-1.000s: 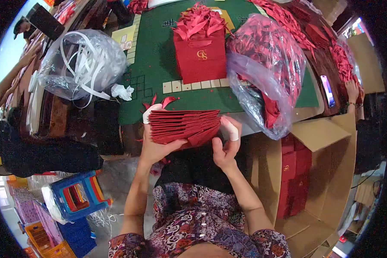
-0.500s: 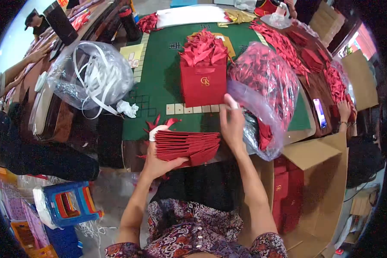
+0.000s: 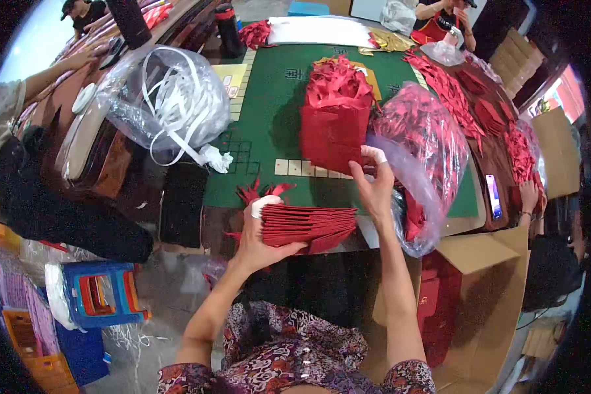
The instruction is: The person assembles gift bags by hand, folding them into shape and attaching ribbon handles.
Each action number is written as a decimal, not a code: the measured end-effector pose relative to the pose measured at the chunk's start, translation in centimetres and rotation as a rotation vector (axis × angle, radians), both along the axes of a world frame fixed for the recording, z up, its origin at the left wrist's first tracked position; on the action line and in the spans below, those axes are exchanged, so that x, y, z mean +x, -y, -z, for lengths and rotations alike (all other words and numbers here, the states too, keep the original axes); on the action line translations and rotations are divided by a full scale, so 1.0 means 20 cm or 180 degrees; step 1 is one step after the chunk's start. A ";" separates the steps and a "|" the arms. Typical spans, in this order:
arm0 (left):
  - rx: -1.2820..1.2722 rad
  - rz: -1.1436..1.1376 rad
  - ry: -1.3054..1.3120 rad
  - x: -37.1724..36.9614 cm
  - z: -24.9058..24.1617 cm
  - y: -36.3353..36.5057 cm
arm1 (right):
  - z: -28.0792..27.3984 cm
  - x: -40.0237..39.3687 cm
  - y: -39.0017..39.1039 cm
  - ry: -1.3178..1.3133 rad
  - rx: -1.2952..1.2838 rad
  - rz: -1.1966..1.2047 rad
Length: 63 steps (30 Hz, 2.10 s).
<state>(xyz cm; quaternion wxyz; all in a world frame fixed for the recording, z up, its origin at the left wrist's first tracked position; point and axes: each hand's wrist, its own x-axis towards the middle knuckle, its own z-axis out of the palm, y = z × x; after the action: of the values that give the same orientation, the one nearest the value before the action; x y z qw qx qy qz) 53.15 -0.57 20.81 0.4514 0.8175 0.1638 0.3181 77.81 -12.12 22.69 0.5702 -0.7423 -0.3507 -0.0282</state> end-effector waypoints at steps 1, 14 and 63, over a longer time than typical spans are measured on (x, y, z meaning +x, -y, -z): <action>-0.0111 -0.0029 0.0007 -0.01 0.00 0.01 | -0.08 -0.04 0.01 -0.0325 0.0090 -0.0339; 0.0730 -0.0158 0.0010 -0.05 -0.05 0.03 | -0.45 -0.17 0.13 0.0026 -0.0745 -0.1375; 0.0294 -0.0081 0.0060 0.03 -0.03 -0.02 | 0.18 0.31 -0.32 0.0722 -0.0933 0.1341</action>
<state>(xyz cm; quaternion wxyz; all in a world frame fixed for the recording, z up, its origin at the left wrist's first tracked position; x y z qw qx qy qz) 53.81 -0.25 21.46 0.4107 0.8322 0.1550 0.3387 83.95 -5.74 19.02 0.3955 -0.8655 -0.2506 -0.1780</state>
